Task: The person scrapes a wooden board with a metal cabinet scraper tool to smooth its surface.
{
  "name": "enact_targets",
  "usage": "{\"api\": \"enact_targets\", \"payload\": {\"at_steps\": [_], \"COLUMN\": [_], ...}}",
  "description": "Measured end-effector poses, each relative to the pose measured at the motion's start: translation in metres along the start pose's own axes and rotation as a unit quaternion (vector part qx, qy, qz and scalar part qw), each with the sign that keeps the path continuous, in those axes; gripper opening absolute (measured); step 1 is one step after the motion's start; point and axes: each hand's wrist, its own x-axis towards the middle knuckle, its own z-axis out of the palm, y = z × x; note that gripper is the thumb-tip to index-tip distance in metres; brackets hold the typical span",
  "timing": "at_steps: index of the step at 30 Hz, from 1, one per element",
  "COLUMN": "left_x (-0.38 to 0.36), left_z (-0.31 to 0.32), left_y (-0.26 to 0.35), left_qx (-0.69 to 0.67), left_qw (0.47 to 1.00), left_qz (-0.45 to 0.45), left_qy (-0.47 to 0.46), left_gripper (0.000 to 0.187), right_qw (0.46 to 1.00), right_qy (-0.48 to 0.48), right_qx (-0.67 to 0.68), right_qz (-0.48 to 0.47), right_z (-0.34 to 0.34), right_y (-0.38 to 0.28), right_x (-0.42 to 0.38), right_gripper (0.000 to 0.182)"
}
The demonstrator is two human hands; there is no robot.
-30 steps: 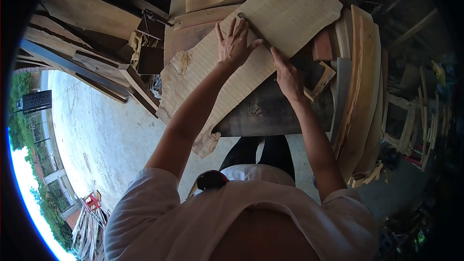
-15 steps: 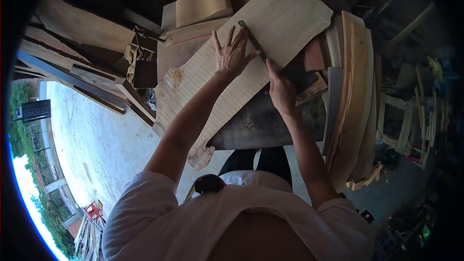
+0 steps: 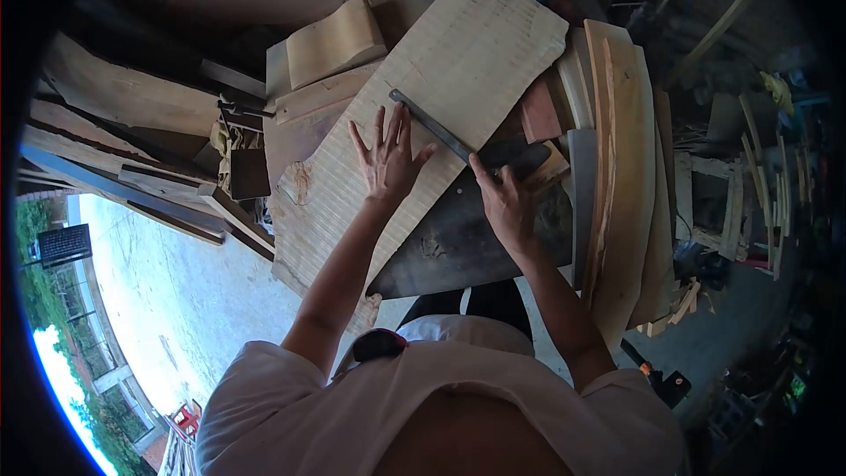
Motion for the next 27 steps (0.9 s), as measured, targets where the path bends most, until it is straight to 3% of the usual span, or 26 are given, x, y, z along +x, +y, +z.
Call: {"api": "enact_targets", "payload": {"at_steps": [2,5,10,13,15,18,21,23,27], "left_x": [-0.006,-0.026,-0.064,-0.054,-0.037,-0.006,-0.021,-0.053,-0.091], "left_z": [-0.004,-0.011,-0.018,-0.011,0.002,0.003,-0.008,-0.018,-0.007], "left_y": [-0.002,-0.008,-0.033,-0.038,-0.05,-0.06,-0.062,-0.058,-0.047], "left_qx": [0.003,0.0,0.006,0.001,0.0,-0.001,0.01,0.013,0.002], "left_qw": [1.0,0.999,0.998,0.996,0.999,0.997,0.999,0.998,0.998], "left_qz": [-0.021,-0.032,-0.051,-0.064,-0.046,-0.068,-0.048,-0.054,-0.065], "left_qy": [-0.018,-0.019,-0.022,-0.056,0.02,0.031,0.017,-0.024,0.004], "left_gripper": [0.084,0.084,0.085,0.082,0.078,0.076,0.077,0.081,0.084], "right_qw": [0.998,0.994,0.979,0.983,0.985,0.989,0.989,0.985,0.967], "right_qy": [-0.056,-0.071,-0.16,-0.18,-0.162,-0.131,-0.102,-0.146,-0.223], "right_qx": [0.01,0.081,0.124,0.035,0.039,0.058,0.109,0.093,0.12], "right_qz": [0.033,-0.015,0.001,-0.016,-0.032,-0.029,-0.019,-0.012,0.027], "right_z": [-0.001,-0.002,0.005,0.004,0.012,0.018,0.018,0.008,-0.005], "right_y": [-0.01,-0.02,-0.046,-0.037,-0.03,-0.037,-0.045,-0.059,-0.066], "right_x": [-0.006,-0.015,-0.033,-0.014,0.01,0.033,0.027,-0.004,-0.031], "right_gripper": [0.054,0.056,0.058,0.058,0.058,0.055,0.052,0.049,0.052]}}
